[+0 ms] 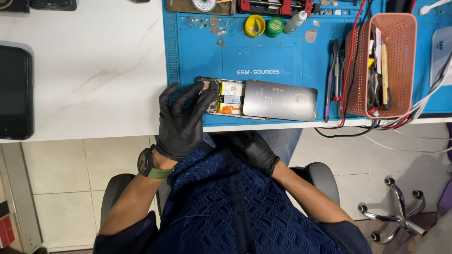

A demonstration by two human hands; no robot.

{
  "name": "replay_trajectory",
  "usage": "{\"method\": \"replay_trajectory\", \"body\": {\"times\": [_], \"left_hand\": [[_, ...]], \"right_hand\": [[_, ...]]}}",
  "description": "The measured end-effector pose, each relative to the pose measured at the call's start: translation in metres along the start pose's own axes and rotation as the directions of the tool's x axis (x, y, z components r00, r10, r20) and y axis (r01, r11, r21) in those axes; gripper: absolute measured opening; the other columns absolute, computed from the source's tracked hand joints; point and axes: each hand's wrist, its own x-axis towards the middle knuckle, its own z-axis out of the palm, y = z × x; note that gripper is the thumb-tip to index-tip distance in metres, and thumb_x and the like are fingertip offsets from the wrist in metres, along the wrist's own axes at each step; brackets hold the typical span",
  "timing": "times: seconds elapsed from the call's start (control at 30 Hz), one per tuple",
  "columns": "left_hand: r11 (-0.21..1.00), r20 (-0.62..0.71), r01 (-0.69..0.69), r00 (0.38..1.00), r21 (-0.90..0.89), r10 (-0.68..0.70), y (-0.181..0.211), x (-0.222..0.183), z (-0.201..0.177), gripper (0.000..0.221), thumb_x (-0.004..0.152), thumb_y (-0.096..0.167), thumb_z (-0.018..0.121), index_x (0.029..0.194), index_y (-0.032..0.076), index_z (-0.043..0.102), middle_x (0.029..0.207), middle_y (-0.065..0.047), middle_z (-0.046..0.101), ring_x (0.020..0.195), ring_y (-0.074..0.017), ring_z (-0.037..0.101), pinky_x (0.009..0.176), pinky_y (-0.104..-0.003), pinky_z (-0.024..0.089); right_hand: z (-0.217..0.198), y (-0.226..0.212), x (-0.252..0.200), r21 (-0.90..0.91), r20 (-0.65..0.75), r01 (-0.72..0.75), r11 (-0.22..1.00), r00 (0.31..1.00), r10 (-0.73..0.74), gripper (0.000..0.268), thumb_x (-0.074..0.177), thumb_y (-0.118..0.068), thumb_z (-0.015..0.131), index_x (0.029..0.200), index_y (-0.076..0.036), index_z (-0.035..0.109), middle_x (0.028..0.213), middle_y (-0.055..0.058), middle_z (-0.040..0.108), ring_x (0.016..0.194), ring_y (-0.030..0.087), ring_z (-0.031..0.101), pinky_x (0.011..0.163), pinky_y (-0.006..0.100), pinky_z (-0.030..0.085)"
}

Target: The person connects internal ribbons and a replacement screen to a mobile phone chassis, uses a screwdriver to secure internal components, and tests the screen by holding it against the frame.

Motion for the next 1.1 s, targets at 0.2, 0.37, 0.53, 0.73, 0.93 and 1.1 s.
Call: {"method": "replay_trajectory", "body": {"times": [0.2,0.37,0.53,0.73,0.93,1.1], "left_hand": [[0.985,0.219,0.151,0.967,-0.083,-0.13,0.012,0.001,-0.002,0.072,0.107,-0.013,0.062,0.171,0.017,0.047,0.169,-0.019,0.052,0.163,-0.0333,0.042,0.134,-0.061,0.019],[0.987,0.266,0.157,0.954,-0.04,-0.141,0.01,-0.003,-0.001,0.07,0.109,-0.006,0.064,0.172,0.016,0.044,0.17,-0.019,0.051,0.161,-0.0331,0.044,0.134,-0.06,0.02],[0.989,0.313,0.147,0.939,0.018,-0.145,0.007,-0.011,-0.004,0.068,0.11,0.002,0.065,0.173,0.015,0.04,0.171,-0.019,0.05,0.16,-0.0329,0.046,0.135,-0.059,0.022],[0.99,0.369,0.116,0.919,0.078,-0.137,0.001,-0.015,-0.004,0.069,0.113,0.013,0.067,0.174,0.013,0.035,0.173,-0.019,0.048,0.157,-0.0326,0.05,0.136,-0.058,0.025],[0.974,0.398,0.219,0.9,-0.055,-0.18,0.005,-0.014,-0.002,0.07,0.116,0.021,0.063,0.176,0.013,0.028,0.178,-0.023,0.039,0.16,-0.0355,0.044,0.138,-0.058,0.022],[0.987,0.28,0.158,0.947,0.016,-0.157,0.01,-0.011,0.003,0.073,0.108,0.015,0.075,0.171,0.01,0.039,0.165,-0.021,0.056,0.154,-0.0345,0.053,0.131,-0.062,0.028]], "right_hand": [[-0.054,-0.028,0.049,0.266,0.092,-0.286,0.921,0.958,0.271,0.038,0.113,-0.02,0.052,0.142,-0.005,0.073,0.117,0.036,0.076,0.102,0.064,0.068,0.081,0.072,0.058],[-0.015,0.005,0.033,0.126,0.067,-0.209,0.97,0.977,0.202,0.047,0.103,-0.024,0.065,0.142,0.002,0.065,0.118,0.038,0.074,0.11,0.061,0.067,0.089,0.074,0.052],[-0.008,0.018,0.027,0.024,0.211,-0.208,0.978,0.957,0.198,0.053,0.108,-0.048,0.057,0.143,-0.011,0.072,0.12,0.025,0.08,0.11,0.05,0.074,0.096,0.06,0.058],[-0.038,-0.01,0.043,0.199,0.122,-0.363,0.91,0.931,0.345,0.052,0.107,-0.024,0.065,0.137,0.018,0.068,0.116,0.053,0.068,0.113,0.071,0.058,0.097,0.078,0.048],[-0.047,0.0,0.05,0.004,0.233,-0.198,0.98,0.953,0.192,0.048,0.104,-0.045,0.06,0.129,-0.006,0.075,0.099,0.023,0.079,0.098,0.047,0.076,0.081,0.057,0.061],[-0.026,0.008,0.031,0.013,0.247,-0.206,0.978,0.949,0.197,0.049,0.1,-0.047,0.063,0.127,-0.007,0.074,0.099,0.022,0.079,0.099,0.046,0.076,0.079,0.057,0.061]]}}
